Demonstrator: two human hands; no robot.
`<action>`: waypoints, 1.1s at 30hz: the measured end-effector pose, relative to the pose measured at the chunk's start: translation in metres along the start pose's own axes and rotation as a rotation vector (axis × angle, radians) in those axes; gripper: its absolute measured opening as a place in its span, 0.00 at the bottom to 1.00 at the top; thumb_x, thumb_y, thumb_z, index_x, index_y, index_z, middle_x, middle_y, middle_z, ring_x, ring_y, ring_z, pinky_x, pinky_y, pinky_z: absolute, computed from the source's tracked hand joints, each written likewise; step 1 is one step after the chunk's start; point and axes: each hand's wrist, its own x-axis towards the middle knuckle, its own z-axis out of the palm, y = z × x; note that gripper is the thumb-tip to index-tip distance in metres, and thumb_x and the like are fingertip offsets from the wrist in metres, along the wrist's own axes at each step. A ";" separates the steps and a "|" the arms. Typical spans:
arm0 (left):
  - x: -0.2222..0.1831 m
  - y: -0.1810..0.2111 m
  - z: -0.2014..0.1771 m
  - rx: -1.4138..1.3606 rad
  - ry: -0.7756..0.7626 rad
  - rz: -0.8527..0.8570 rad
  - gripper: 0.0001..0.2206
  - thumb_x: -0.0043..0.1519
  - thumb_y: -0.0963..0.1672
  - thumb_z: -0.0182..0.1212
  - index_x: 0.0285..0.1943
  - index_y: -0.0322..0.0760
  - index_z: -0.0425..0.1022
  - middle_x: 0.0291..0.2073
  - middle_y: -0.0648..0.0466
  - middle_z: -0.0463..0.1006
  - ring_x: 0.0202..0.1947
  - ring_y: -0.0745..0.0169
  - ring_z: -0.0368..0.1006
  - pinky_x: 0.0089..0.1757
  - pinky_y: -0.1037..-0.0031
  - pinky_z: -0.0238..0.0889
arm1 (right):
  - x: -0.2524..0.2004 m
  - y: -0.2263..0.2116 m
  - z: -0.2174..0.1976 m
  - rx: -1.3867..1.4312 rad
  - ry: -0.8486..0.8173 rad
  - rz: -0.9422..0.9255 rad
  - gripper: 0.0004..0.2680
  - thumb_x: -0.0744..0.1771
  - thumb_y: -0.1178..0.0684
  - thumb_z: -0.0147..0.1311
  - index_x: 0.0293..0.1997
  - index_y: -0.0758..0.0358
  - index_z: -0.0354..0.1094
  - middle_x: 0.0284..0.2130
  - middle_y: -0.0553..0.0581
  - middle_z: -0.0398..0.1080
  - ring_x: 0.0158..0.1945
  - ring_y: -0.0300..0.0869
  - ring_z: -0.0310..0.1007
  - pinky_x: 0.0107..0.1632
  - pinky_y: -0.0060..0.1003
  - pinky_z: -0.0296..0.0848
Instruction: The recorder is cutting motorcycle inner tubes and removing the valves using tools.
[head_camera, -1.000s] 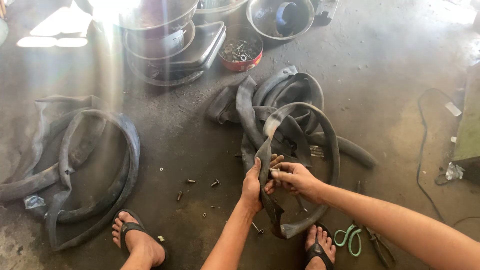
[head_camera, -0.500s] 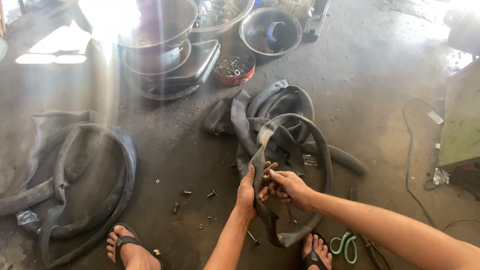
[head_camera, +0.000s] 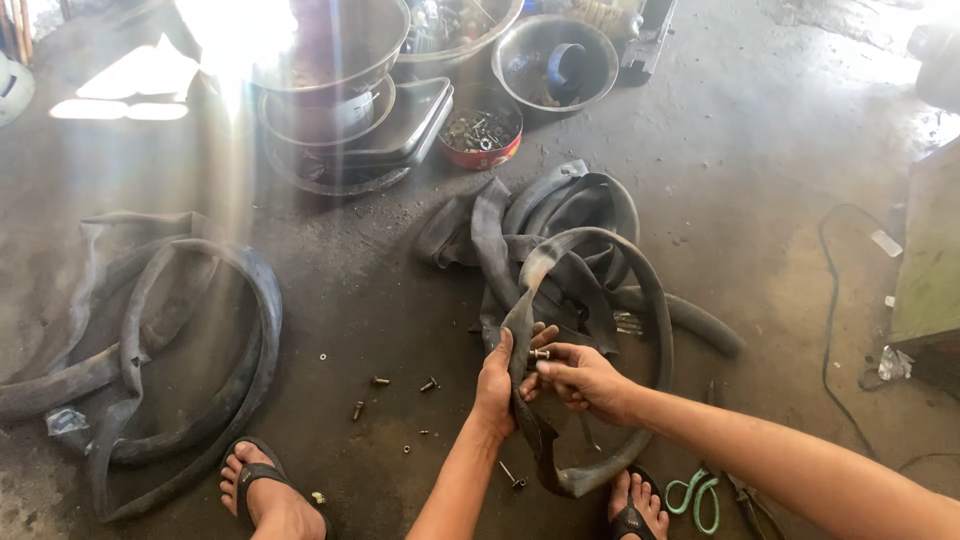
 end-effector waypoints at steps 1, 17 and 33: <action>0.000 0.000 0.000 0.021 0.008 -0.003 0.29 0.72 0.56 0.37 0.67 0.28 0.66 0.60 0.45 0.78 0.15 0.76 0.59 0.20 0.83 0.56 | 0.002 0.003 -0.003 0.046 0.054 0.025 0.12 0.67 0.50 0.53 0.55 0.60 0.67 0.29 0.51 0.73 0.17 0.30 0.53 0.20 0.27 0.51; -0.001 0.002 0.004 0.037 -0.002 0.002 0.29 0.72 0.57 0.39 0.66 0.30 0.67 0.57 0.47 0.79 0.15 0.75 0.58 0.20 0.83 0.54 | 0.012 0.012 -0.025 -0.075 0.197 0.033 0.13 0.69 0.44 0.53 0.48 0.65 0.69 0.24 0.49 0.68 0.19 0.30 0.56 0.21 0.27 0.52; -0.002 0.002 0.006 0.057 0.029 -0.018 0.29 0.72 0.56 0.39 0.65 0.28 0.68 0.57 0.48 0.79 0.15 0.77 0.58 0.19 0.84 0.54 | 0.004 0.002 -0.016 -0.017 0.203 0.016 0.10 0.67 0.48 0.54 0.48 0.60 0.69 0.25 0.47 0.69 0.19 0.30 0.55 0.21 0.27 0.51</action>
